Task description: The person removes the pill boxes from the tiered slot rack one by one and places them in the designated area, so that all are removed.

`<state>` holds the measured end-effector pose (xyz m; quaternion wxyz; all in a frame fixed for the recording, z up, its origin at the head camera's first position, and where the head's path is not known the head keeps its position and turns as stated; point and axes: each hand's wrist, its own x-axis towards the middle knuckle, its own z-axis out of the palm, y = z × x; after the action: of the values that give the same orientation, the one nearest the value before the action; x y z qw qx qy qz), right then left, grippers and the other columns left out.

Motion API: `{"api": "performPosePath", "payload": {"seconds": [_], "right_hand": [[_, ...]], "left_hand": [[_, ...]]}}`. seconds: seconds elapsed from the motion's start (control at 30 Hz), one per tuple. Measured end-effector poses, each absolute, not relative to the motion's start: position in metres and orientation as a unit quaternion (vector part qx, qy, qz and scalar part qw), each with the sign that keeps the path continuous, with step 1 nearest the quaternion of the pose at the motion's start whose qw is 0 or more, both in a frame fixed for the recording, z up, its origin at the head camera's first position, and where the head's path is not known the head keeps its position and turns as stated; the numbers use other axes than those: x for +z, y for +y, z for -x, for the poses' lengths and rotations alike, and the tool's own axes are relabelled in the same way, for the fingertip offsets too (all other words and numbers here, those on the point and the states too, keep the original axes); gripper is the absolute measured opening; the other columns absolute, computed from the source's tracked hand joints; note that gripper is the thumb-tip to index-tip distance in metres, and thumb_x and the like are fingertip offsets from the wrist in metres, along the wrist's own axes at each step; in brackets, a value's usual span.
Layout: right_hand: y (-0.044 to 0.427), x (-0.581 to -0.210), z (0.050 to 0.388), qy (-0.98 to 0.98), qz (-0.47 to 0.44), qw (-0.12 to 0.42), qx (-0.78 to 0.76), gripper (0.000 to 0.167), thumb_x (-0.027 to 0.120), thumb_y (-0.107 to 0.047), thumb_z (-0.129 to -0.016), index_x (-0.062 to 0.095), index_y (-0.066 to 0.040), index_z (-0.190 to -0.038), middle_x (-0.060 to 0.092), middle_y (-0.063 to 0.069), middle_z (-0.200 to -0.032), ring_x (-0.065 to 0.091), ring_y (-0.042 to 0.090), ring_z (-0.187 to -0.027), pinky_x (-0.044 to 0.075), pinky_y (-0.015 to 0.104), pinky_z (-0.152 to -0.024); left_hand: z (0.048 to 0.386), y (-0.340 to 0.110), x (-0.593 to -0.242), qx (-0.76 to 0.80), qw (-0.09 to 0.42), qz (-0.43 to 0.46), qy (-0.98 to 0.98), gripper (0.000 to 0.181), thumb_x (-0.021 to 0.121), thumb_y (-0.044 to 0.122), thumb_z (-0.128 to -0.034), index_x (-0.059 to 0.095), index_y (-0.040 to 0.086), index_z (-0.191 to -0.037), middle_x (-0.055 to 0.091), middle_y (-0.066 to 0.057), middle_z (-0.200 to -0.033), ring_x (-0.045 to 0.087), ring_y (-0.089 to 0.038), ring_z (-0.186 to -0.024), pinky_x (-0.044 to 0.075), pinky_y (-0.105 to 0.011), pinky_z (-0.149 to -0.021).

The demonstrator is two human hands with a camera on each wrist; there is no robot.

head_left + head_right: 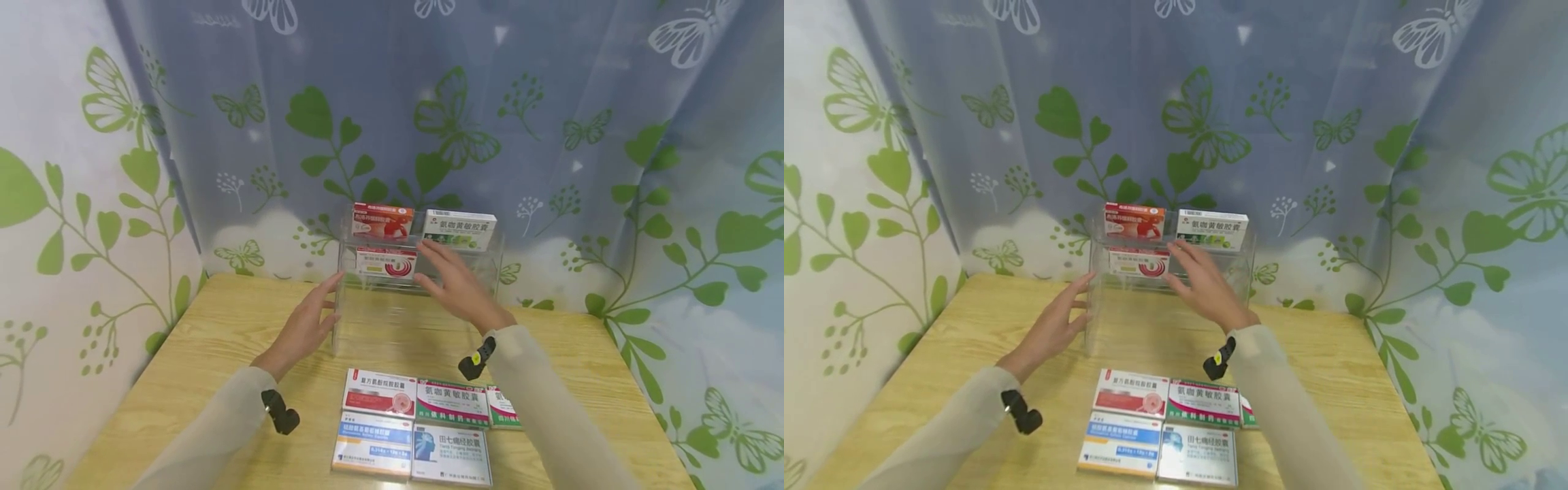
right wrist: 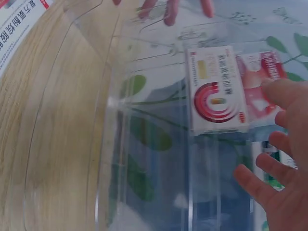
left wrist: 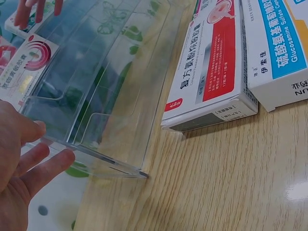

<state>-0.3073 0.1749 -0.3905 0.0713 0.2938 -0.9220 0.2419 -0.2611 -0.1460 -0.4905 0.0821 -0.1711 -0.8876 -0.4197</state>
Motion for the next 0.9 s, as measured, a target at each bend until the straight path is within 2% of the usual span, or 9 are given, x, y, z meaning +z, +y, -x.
{"api": "performPosePath", "payload": {"seconds": [0.2,0.23,0.33,0.47,0.6,0.8,0.9], "right_hand": [[0.165,-0.399,0.314,-0.933,-0.28,0.076,0.215,0.063,0.061,-0.033,-0.113,0.041,-0.011,-0.169,0.043,0.019,-0.171,0.037,0.042,-0.16,0.03,0.063,-0.134],[0.163,-0.399,0.314,-0.932,-0.282,0.082,0.214,0.062,0.063,-0.032,-0.113,0.043,-0.011,-0.168,0.047,0.019,-0.167,0.041,0.041,-0.157,0.034,0.062,-0.132],[0.154,-0.399,0.314,-0.928,-0.289,0.103,0.21,0.051,0.067,-0.025,-0.111,0.057,-0.007,-0.158,0.059,0.019,-0.147,0.059,0.036,-0.132,0.054,0.053,-0.113],[0.143,-0.399,0.314,-0.923,-0.288,0.121,0.223,0.03,0.069,-0.016,-0.109,0.072,-0.005,-0.137,0.064,0.013,-0.123,0.065,0.026,-0.105,0.062,0.041,-0.09],[0.141,-0.399,0.314,-0.918,-0.275,0.139,0.249,0.022,0.065,-0.011,-0.11,0.072,-0.005,-0.13,0.069,0.012,-0.123,0.071,0.028,-0.109,0.064,0.043,-0.094],[0.155,-0.388,0.311,-0.894,-0.246,0.212,0.31,0.024,0.065,-0.009,-0.11,0.073,-0.002,-0.132,0.074,0.018,-0.122,0.075,0.033,-0.108,0.067,0.047,-0.091],[0.173,-0.376,0.303,-0.886,-0.233,0.213,0.34,0.027,0.064,-0.01,-0.11,0.072,-0.004,-0.135,0.073,0.018,-0.127,0.074,0.035,-0.109,0.067,0.049,-0.09]], "left_hand": [[0.261,-0.146,-0.492,-0.421,0.081,0.173,-0.887,0.087,0.067,-0.002,-0.105,0.024,0.027,-0.175,0.048,-0.023,-0.164,0.068,-0.041,-0.129,0.065,-0.055,-0.098],[0.261,-0.146,-0.491,-0.42,0.079,0.172,-0.887,0.088,0.068,-0.002,-0.1051,0.024,0.027,-0.175,0.048,-0.022,-0.164,0.068,-0.041,-0.129,0.065,-0.055,-0.099],[0.261,-0.147,-0.491,-0.421,0.081,0.171,-0.887,0.087,0.068,-0.001,-0.1051,0.024,0.027,-0.175,0.048,-0.022,-0.164,0.068,-0.041,-0.129,0.064,-0.056,-0.099],[0.261,-0.148,-0.491,-0.422,0.084,0.171,-0.886,0.087,0.068,-0.001,-0.1051,0.024,0.027,-0.175,0.048,-0.023,-0.164,0.069,-0.041,-0.129,0.064,-0.057,-0.1],[0.261,-0.148,-0.491,-0.421,0.081,0.169,-0.887,0.087,0.068,-0.001,-0.1053,0.024,0.027,-0.175,0.048,-0.022,-0.165,0.068,-0.041,-0.129,0.064,-0.056,-0.099],[0.261,-0.148,-0.49,-0.421,0.081,0.169,-0.887,0.087,0.068,-0.001,-0.1051,0.024,0.027,-0.175,0.048,-0.022,-0.165,0.068,-0.041,-0.129,0.065,-0.056,-0.099],[0.262,-0.148,-0.49,-0.421,0.083,0.177,-0.886,0.087,0.068,-0.002,-0.1051,0.023,0.026,-0.175,0.047,-0.022,-0.165,0.069,-0.041,-0.128,0.065,-0.056,-0.099]]}}
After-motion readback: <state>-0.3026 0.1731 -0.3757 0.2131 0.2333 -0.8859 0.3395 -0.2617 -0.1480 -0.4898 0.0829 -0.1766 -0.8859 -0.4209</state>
